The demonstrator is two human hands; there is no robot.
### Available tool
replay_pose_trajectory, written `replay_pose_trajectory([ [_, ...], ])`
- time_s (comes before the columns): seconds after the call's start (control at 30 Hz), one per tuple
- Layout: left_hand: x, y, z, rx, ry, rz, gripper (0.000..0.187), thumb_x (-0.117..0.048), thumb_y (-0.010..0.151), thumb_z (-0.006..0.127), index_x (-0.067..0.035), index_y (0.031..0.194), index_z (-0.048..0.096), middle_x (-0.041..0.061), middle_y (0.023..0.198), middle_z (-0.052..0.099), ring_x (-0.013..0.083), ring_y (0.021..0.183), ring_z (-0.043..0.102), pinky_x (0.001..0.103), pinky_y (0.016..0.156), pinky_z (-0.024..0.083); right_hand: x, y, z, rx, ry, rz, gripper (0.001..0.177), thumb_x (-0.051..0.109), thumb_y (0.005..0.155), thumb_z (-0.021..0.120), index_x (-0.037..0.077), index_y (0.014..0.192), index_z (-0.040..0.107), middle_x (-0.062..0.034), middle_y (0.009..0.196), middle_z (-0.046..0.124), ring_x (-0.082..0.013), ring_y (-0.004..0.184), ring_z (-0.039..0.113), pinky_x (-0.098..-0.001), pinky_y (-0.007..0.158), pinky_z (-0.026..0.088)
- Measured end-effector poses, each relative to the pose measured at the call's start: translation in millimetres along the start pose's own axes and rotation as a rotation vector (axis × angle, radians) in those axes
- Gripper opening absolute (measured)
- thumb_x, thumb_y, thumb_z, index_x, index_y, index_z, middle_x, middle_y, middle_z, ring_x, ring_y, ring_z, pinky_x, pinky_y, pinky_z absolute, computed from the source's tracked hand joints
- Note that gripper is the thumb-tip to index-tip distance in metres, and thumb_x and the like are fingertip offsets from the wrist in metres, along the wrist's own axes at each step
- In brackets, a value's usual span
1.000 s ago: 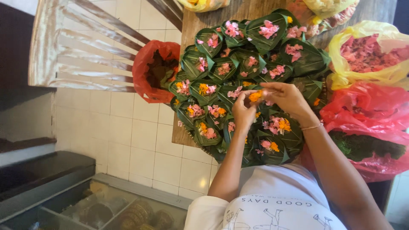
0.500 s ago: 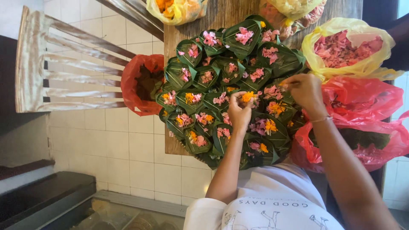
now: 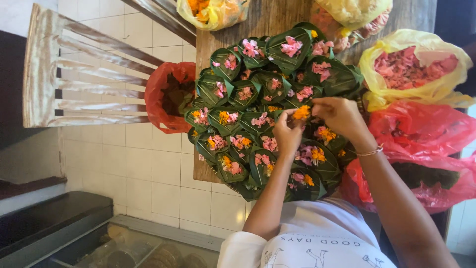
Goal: Arranging flowers into traditional banana leaf baskets to prepare offerings.
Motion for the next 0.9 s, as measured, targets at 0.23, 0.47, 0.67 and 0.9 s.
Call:
replay_pose_trajectory([
  [0.23,4,11,1,-0.05,-0.099,0.052,0.016,0.001,0.09,0.075,-0.002,0.104,0.068,0.004,0.09,0.074,0.0074,0.079,0.067,0.024,0.07,0.053,-48,5,70,0.203,0.506,0.44,0.02,0.0,0.086,0.079,-0.001,0.106,0.079,-0.0047,0.089,0.078,-0.0074,0.076,0.069,-0.0249,0.07,0.057],
  [0.47,44,28,-26,-0.219,-0.186,-0.115,0.017,-0.006,0.091,0.075,-0.004,0.104,0.065,0.002,0.092,0.071,0.0082,0.074,0.064,0.025,0.064,0.052,-58,32,81,-0.023,0.633,0.474,0.015,0.002,0.09,0.078,-0.002,0.105,0.076,-0.0069,0.09,0.078,-0.0106,0.08,0.072,-0.0254,0.074,0.058],
  [0.67,28,32,-34,-0.28,-0.182,-0.051,0.026,-0.006,0.088,0.079,-0.002,0.107,0.062,0.004,0.094,0.071,0.0075,0.081,0.066,0.023,0.073,0.054,-8,59,77,0.059,0.024,0.262,0.014,0.006,0.086,0.078,0.0,0.099,0.075,-0.0148,0.085,0.077,-0.0194,0.076,0.073,-0.0331,0.069,0.057],
  [0.9,-14,35,-28,-0.193,-0.072,0.101,0.018,-0.006,0.092,0.072,-0.001,0.109,0.071,0.006,0.095,0.077,0.0095,0.081,0.072,0.025,0.074,0.056,10,50,49,0.212,0.129,0.346,0.018,0.022,0.102,0.073,0.005,0.106,0.078,-0.0144,0.083,0.077,-0.0171,0.07,0.072,-0.0294,0.064,0.054],
])
Point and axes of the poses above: each hand's wrist, its own y-axis towards the middle knuckle, its own z-axis out of the palm, x = y × z, the point moved 8 cm from there along y, towards the middle knuckle
